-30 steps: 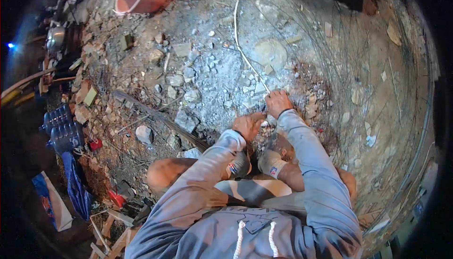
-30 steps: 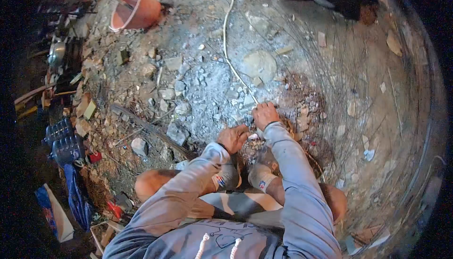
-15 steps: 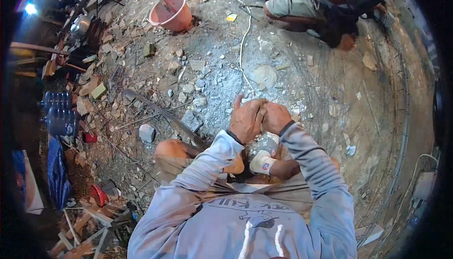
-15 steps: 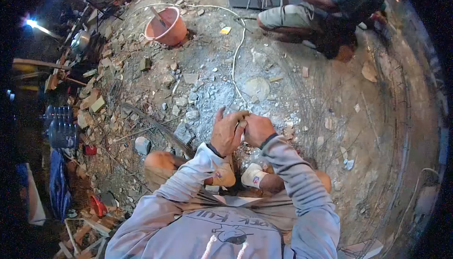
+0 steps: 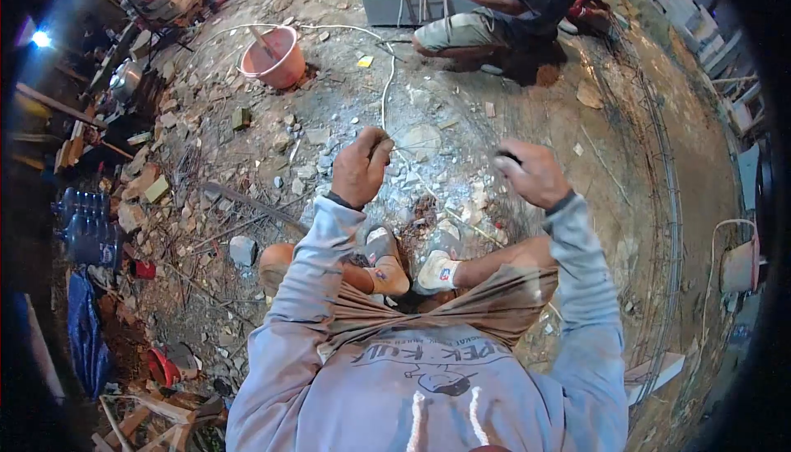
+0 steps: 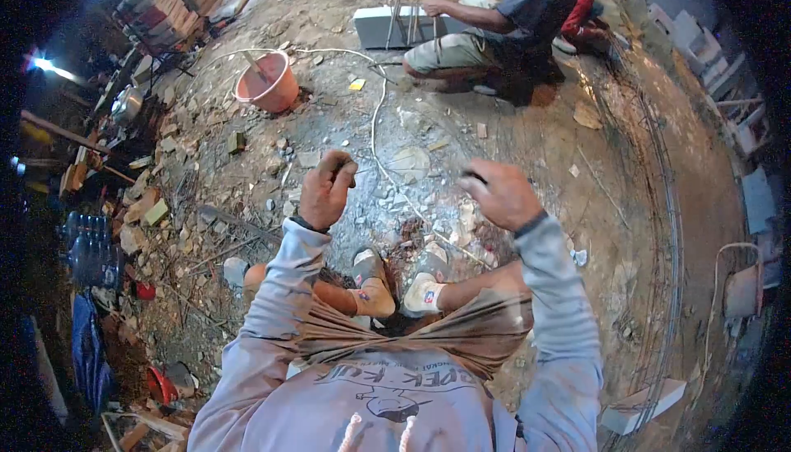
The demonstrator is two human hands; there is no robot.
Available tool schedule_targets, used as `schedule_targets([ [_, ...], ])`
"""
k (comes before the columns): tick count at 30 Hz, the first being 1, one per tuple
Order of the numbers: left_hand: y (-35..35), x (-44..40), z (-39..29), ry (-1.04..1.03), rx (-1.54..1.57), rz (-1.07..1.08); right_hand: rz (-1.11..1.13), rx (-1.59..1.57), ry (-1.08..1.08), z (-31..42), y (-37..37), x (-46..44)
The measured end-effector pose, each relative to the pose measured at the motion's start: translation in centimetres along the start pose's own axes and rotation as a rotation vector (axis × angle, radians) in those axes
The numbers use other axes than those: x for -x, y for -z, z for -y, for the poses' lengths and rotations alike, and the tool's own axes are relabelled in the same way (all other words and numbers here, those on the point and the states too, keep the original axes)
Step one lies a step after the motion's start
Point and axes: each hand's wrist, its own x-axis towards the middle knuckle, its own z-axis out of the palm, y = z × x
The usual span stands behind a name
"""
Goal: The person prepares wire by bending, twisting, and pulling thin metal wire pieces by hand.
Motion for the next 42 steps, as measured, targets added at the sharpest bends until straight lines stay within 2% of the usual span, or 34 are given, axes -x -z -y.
schedule_targets([
  [2, 0.6, 0.0, -0.2, -0.010, 0.011, -0.010, -0.071, -0.266, -0.123, -0.4, 1.2, 1.9],
  [3, 0.8, 0.0, -0.4, -0.009, 0.067, -0.015, -0.078, -0.267, -0.115, -0.4, 1.9, 2.7],
  [5, 1.0, 0.1, -1.3, 0.005, 0.135, -0.026, -0.084, -0.364, -0.258, -0.8, 3.4, 4.6],
  [12, 1.0, -0.3, -0.9, 0.025, 0.181, -0.042, -0.165, -0.332, -0.399, -3.5, 6.1, 10.6],
  [16, 0.9, -0.7, -0.5, 0.000, 0.270, -0.042, -0.239, -0.122, -0.399, -4.7, 7.2, 12.5],
  [20, 1.6, -0.9, -1.0, -0.012, 0.280, 0.042, -0.330, -0.120, -0.479, -5.3, 7.2, 13.3],
  [23, 2.2, -1.1, -1.9, 0.036, 0.270, 0.122, -0.391, -0.235, -0.580, -3.9, 7.4, 12.4],
  [26, 1.9, -1.0, -1.1, 0.007, 0.236, 0.207, -0.464, -0.221, -0.464, -2.3, 7.4, 10.8],
  [28, 1.7, -1.0, -1.6, -0.094, 0.166, 0.243, -0.456, -0.175, -0.456, -0.7, 8.1, 9.4],
  [30, 2.0, -1.3, -2.9, -0.077, 0.141, 0.241, -0.451, -0.127, -0.442, -0.8, 8.9, 8.1],
  [32, 2.1, -1.2, -3.0, 0.012, 0.217, 0.243, -0.507, 0.152, -0.304, -2.1, 9.0, 7.5],
  [34, 2.3, -1.3, -3.7, 0.059, 0.174, 0.234, -0.492, 0.140, -0.332, -1.8, 9.5, 6.5],
  [36, 1.9, -1.3, -3.4, 0.015, 0.152, 0.245, -0.576, 0.124, -0.272, -0.9, 9.4, 5.3],
  [39, 1.8, -1.0, -3.3, 0.071, 0.162, 0.267, -0.392, 0.021, -0.294, 1.7, 9.7, 3.3],
  [42, 1.8, -0.8, -2.5, 0.099, 0.258, 0.268, -0.453, 0.049, -0.368, 0.6, 9.3, 2.3],
])
